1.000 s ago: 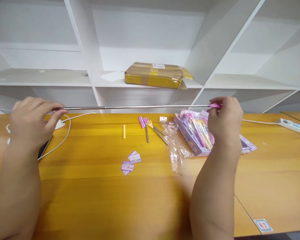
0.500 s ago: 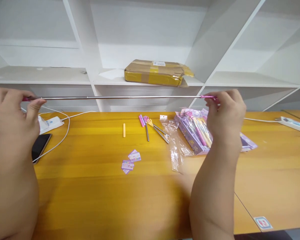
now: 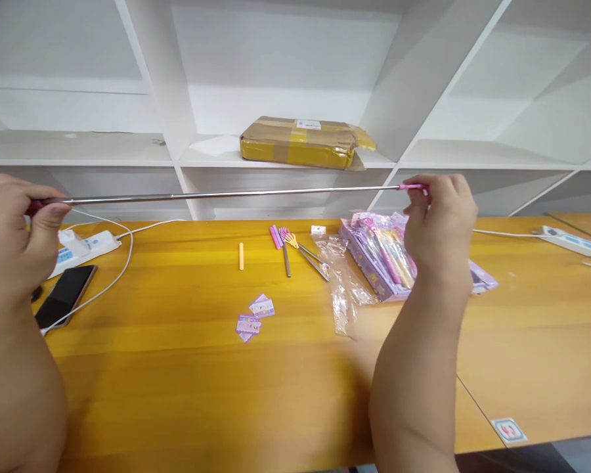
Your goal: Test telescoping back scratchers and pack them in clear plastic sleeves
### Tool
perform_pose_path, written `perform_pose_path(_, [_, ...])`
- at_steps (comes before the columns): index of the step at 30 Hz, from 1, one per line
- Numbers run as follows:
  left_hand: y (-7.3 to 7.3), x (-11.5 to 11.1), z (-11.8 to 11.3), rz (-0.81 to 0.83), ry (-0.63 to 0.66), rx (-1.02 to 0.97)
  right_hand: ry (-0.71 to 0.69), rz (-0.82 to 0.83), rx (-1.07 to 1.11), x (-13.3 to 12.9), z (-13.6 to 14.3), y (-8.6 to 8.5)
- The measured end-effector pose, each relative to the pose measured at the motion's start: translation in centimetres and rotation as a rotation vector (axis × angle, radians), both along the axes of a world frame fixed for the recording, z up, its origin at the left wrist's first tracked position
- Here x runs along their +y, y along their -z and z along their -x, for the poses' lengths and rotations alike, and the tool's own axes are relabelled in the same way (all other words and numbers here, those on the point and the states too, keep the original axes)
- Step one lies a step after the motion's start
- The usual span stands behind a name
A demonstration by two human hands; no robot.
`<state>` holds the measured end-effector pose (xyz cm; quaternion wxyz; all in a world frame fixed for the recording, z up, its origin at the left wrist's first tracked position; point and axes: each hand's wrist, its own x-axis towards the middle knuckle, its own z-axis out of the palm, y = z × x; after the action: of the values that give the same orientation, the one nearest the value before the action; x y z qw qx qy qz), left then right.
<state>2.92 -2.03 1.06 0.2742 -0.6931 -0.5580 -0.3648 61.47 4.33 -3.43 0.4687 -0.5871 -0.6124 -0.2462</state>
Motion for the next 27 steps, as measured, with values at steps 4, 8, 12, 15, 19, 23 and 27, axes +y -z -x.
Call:
perform_pose_path(4, [0.1,-0.2,0.0,-0.003,0.003,-0.002,-0.037,-0.006,0.039,0.0,0.4,0.0])
perform_pose_path(8, [0.0,-0.1,0.5,-0.049,0.027,0.018,-0.066,-0.029,0.002,0.0,0.3,0.1])
perform_pose_path(12, [0.0,0.1,0.1,-0.058,0.077,0.03,-0.115,-0.07,-0.071,-0.1,1.1,-0.4])
perform_pose_path(15, [1.5,0.8,-2.8,-0.005,0.138,0.023,-0.223,-0.089,-0.086,-0.7,5.0,-0.7])
perform_pose_path(19, [6.2,2.1,-9.2,0.171,0.238,-0.12,-0.297,0.102,-0.236,-2.2,13.5,0.0])
perform_pose_path(23, [8.7,2.0,-12.8,0.336,0.283,-0.233,-0.355,0.255,-0.397,-3.5,19.3,1.1])
perform_pose_path(27, [7.3,0.4,-13.5,0.307,0.268,-0.176,-0.416,0.327,-0.428,-4.5,21.1,1.6])
